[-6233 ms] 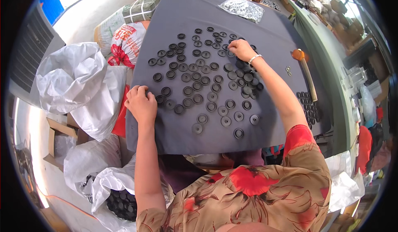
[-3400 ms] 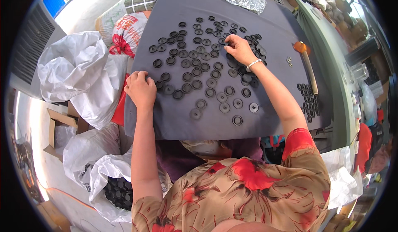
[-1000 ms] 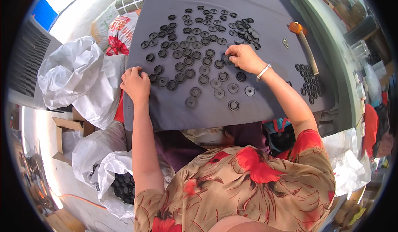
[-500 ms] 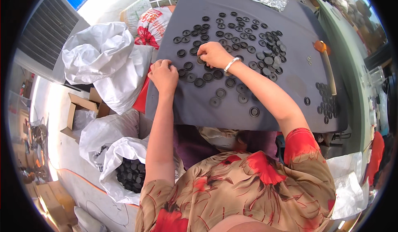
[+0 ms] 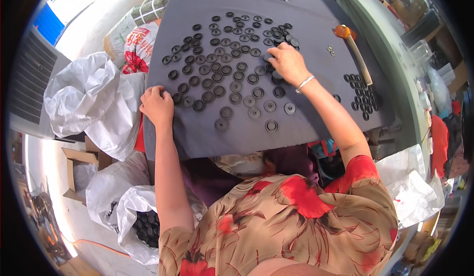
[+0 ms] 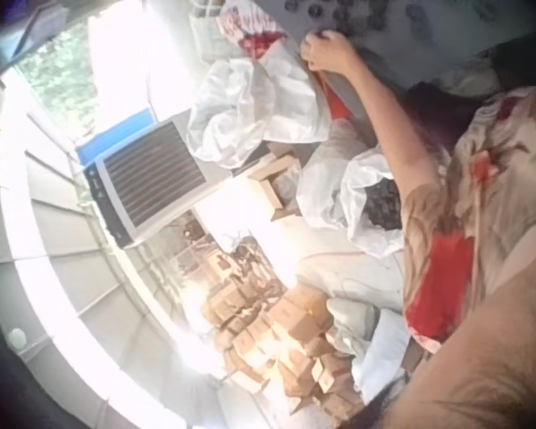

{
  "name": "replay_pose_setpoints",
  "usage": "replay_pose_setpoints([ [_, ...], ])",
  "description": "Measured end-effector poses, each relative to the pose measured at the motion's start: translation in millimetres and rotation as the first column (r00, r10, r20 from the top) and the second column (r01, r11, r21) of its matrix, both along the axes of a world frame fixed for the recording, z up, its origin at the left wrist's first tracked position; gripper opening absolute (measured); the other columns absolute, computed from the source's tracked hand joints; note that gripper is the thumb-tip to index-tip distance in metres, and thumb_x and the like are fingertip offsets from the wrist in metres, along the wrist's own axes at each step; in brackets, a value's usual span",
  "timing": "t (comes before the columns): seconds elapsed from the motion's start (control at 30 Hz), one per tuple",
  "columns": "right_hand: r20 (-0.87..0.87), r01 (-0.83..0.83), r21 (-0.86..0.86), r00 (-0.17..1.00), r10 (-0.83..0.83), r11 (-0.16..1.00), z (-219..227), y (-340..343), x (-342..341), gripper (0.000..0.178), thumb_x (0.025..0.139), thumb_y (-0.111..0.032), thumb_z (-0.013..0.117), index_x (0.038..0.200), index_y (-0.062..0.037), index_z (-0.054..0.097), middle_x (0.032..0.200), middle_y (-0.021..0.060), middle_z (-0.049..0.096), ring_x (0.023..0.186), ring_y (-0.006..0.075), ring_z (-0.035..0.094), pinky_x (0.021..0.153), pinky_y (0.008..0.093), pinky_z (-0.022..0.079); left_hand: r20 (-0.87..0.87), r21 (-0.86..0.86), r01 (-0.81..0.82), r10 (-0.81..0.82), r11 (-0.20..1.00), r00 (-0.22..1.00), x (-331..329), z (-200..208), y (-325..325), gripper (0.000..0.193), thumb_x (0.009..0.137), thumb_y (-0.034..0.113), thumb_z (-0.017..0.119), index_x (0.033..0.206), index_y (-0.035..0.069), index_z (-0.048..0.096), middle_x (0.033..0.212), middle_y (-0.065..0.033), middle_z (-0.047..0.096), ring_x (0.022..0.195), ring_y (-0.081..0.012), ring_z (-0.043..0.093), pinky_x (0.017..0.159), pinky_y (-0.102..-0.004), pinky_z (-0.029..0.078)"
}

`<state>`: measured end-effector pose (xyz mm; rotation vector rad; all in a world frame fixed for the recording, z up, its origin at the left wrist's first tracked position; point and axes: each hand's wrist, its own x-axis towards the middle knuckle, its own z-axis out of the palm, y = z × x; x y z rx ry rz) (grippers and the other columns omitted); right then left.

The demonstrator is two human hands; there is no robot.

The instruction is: The person sorts and organizes black circular rubber or plastic components on a workstation by hand.

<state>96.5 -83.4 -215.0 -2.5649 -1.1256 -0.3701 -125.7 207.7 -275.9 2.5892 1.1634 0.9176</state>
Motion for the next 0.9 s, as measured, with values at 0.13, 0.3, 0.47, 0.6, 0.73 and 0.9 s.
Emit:
replay_pose_setpoints([
  [0.13,-0.002,-0.069,-0.115,0.998,0.069,0.991,-12.8,-16.6,17.2,0.027,0.081,-0.020,0.064,0.104,-0.0083,0.064,0.095,0.0150,0.058,0.092,0.0322,0.058,0.078,0.0419,0.049,0.004,0.017,0.003,-0.003,1.000,1.000,-4.1,2.5,-0.6,0.019,0.076,0.016,0.058,0.092,0.011,0.067,0.108,-0.0042,0.062,0.108,-0.0245,0.052,0.091,-0.0450,0.034],
  [0.3,-0.075,-0.109,-0.015,0.991,0.108,0.994,-11.1,-27.8,21.0,0.023,0.081,-0.015,0.057,0.101,-0.0057,0.063,0.092,0.0157,0.057,0.086,0.0328,0.059,0.077,0.0417,0.048,-0.034,0.045,-0.004,0.005,0.999,0.999,-5.6,-2.9,2.8,0.021,0.077,0.019,0.056,0.095,0.013,0.066,0.109,-0.0034,0.062,0.108,-0.0255,0.053,0.089,-0.0465,0.038],
  [0.47,-0.259,-0.037,0.057,0.965,0.050,0.998,12.5,-71.1,-7.2,0.018,0.087,-0.018,0.052,0.084,-0.0022,0.058,0.077,0.0187,0.062,0.074,0.0393,0.059,0.069,0.0458,0.048,-0.022,0.012,-0.011,0.011,1.000,1.000,-4.9,-1.2,0.3,0.019,0.076,0.016,0.058,0.092,0.011,0.067,0.109,-0.0042,0.062,0.108,-0.0256,0.052,0.090,-0.0456,0.035],
  [0.6,-0.248,-0.177,-0.046,0.955,0.160,0.983,-18.3,-100.7,-30.3,0.024,0.090,-0.025,0.053,0.089,-0.0012,0.052,0.070,0.0219,0.061,0.074,0.0416,0.060,0.065,0.0486,0.048,-0.032,0.022,-0.019,0.019,1.000,0.999,-4.2,1.7,2.4,0.019,0.076,0.017,0.058,0.092,0.012,0.067,0.108,-0.0042,0.062,0.108,-0.0259,0.053,0.090,-0.0454,0.036],
  [0.73,-0.050,0.094,-0.351,0.992,-0.118,0.932,5.9,-89.3,-45.3,0.031,0.089,-0.032,0.056,0.090,-0.0018,0.052,0.070,0.0170,0.062,0.069,0.0375,0.062,0.063,0.0468,0.049,-0.020,0.031,-0.007,0.008,0.999,1.000,-2.9,0.3,3.2,0.018,0.077,0.017,0.057,0.092,0.012,0.067,0.108,-0.0039,0.062,0.108,-0.0255,0.053,0.090,-0.0457,0.036],
  [0.9,-0.091,-0.167,-0.035,0.982,0.163,0.985,1.4,-47.3,-36.6,0.023,0.084,-0.025,0.062,0.098,-0.0069,0.057,0.089,0.0176,0.055,0.080,0.0350,0.060,0.069,0.0455,0.049,-0.025,0.024,-0.013,0.014,1.000,1.000,-4.0,0.7,0.5,0.018,0.077,0.017,0.058,0.092,0.012,0.066,0.108,-0.0040,0.062,0.108,-0.0252,0.053,0.091,-0.0458,0.035],
])
